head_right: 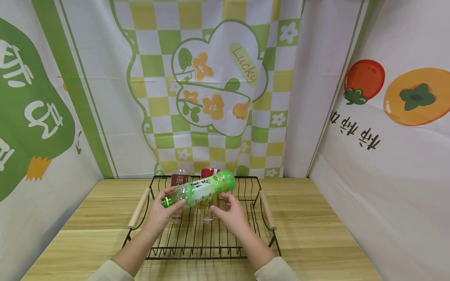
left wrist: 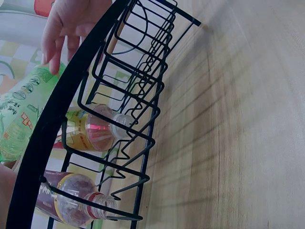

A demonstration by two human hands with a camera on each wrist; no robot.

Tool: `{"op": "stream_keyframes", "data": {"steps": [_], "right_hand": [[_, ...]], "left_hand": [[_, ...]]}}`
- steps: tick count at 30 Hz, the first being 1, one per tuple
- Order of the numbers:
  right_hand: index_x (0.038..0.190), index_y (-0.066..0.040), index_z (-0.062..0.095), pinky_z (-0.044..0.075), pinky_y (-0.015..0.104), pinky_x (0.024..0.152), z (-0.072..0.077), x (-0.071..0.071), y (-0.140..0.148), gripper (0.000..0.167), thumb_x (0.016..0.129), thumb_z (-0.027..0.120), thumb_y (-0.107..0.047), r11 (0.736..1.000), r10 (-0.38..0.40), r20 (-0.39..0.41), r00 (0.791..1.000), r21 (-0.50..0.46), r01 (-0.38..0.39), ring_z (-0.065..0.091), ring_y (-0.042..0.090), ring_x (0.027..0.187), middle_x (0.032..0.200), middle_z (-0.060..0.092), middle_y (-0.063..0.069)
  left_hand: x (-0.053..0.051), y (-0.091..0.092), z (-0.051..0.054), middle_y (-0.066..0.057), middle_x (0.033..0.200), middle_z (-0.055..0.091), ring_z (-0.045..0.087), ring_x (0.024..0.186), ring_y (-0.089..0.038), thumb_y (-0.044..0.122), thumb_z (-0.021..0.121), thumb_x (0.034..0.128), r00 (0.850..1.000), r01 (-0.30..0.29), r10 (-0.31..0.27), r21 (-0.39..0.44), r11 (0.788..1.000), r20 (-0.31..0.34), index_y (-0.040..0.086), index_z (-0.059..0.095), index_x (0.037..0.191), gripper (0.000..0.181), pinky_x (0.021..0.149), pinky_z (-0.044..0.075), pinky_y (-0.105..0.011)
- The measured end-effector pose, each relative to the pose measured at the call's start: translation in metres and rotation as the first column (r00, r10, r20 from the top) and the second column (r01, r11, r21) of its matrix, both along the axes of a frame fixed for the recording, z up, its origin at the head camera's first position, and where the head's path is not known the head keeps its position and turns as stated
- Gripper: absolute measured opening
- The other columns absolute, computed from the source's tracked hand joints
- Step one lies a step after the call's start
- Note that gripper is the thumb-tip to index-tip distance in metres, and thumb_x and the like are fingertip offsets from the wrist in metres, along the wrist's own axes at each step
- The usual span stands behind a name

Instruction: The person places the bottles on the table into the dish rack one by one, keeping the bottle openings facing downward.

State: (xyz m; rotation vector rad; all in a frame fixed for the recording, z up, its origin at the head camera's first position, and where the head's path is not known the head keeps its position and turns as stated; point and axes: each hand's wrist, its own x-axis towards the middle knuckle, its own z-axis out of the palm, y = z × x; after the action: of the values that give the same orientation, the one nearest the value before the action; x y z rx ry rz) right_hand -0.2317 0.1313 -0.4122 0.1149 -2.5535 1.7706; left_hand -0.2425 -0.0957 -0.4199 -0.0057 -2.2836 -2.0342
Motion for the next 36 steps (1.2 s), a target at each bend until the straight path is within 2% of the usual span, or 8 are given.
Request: {"op": "stream_keyframes", "data": {"steps": [5, 10, 16, 20, 23, 30, 36], "right_hand": [[0.142, 0.000, 0.043, 0.048, 0.054, 0.100, 0.000, 0.001, -0.002, 0.062, 0.091, 0.069, -0.026, 0.998, 0.015, 0.029, 0.999, -0.055, -0.014, 0.051, 0.044, 0.127, 0.145, 0.044, 0.024], [0.145, 0.000, 0.038, 0.046, 0.057, 0.101, 0.002, 0.001, -0.003, 0.068, 0.091, 0.069, -0.028, 0.996, 0.014, 0.022, 1.000, -0.088, -0.012, 0.049, 0.046, 0.129, 0.146, 0.041, 0.027], [0.150, -0.001, 0.026, 0.047, 0.058, 0.100, 0.001, 0.003, -0.008, 0.077, 0.091, 0.069, -0.026, 0.989, 0.027, -0.004, 1.000, -0.149, -0.027, 0.050, 0.047, 0.126, 0.145, 0.039, 0.030], [0.153, -0.001, 0.017, 0.048, 0.056, 0.100, 0.001, 0.004, -0.014, 0.081, 0.092, 0.068, -0.020, 0.975, 0.034, -0.035, 0.999, -0.217, -0.041, 0.052, 0.047, 0.123, 0.142, 0.042, 0.032], [0.155, -0.004, 0.015, 0.049, 0.055, 0.099, 0.002, 0.004, -0.017, 0.086, 0.091, 0.069, -0.021, 0.972, 0.019, -0.051, 0.999, -0.234, -0.030, 0.054, 0.048, 0.122, 0.140, 0.044, 0.032], [0.157, -0.013, 0.001, 0.046, 0.055, 0.103, 0.007, 0.006, -0.025, 0.099, 0.089, 0.071, -0.025, 0.958, 0.024, -0.025, 0.999, -0.285, -0.030, 0.051, 0.046, 0.125, 0.144, 0.040, 0.032], [0.157, -0.017, -0.008, 0.047, 0.053, 0.102, 0.009, 0.005, -0.029, 0.105, 0.088, 0.072, -0.022, 0.941, 0.040, -0.018, 0.999, -0.334, -0.044, 0.051, 0.047, 0.126, 0.144, 0.039, 0.033]], "left_hand": [[0.002, 0.003, 0.000, -0.016, 0.142, 0.048, 0.055, 0.119, -0.036, 0.033, 0.080, 0.0804, 1.000, 0.007, -0.008, -0.021, 1.000, -0.027, 0.015, 0.048, 0.138, 0.069, 0.082, 0.058, -0.036], [0.003, 0.004, 0.001, -0.016, 0.137, 0.053, 0.055, 0.118, -0.034, 0.034, 0.080, 0.0803, 0.999, 0.017, -0.019, -0.054, 0.998, -0.032, 0.015, 0.050, 0.137, 0.067, 0.087, 0.057, -0.038], [0.006, 0.007, 0.000, -0.018, 0.132, 0.055, 0.055, 0.114, -0.032, 0.035, 0.077, 0.0832, 0.996, 0.067, -0.072, -0.118, 0.991, -0.047, 0.022, 0.049, 0.139, 0.064, 0.084, 0.054, -0.037], [0.008, 0.011, 0.000, -0.021, 0.130, 0.053, 0.056, 0.112, -0.033, 0.032, 0.074, 0.0869, 0.988, 0.123, -0.135, -0.139, 0.983, -0.074, 0.022, 0.046, 0.141, 0.061, 0.078, 0.056, -0.036], [0.010, 0.014, 0.000, -0.022, 0.127, 0.054, 0.058, 0.112, -0.036, 0.031, 0.073, 0.0881, 0.982, 0.147, -0.164, -0.165, 0.975, -0.092, 0.021, 0.045, 0.141, 0.060, 0.076, 0.058, -0.038], [0.014, 0.020, 0.000, -0.022, 0.123, 0.057, 0.061, 0.111, -0.039, 0.034, 0.072, 0.0884, 0.976, 0.155, -0.184, -0.224, 0.962, -0.114, 0.022, 0.042, 0.139, 0.060, 0.075, 0.059, -0.043], [0.017, 0.026, -0.002, -0.023, 0.118, 0.058, 0.065, 0.104, -0.036, 0.030, 0.072, 0.0887, 0.967, 0.179, -0.210, -0.205, 0.962, -0.146, 0.018, 0.041, 0.137, 0.059, 0.075, 0.059, -0.038]]}}
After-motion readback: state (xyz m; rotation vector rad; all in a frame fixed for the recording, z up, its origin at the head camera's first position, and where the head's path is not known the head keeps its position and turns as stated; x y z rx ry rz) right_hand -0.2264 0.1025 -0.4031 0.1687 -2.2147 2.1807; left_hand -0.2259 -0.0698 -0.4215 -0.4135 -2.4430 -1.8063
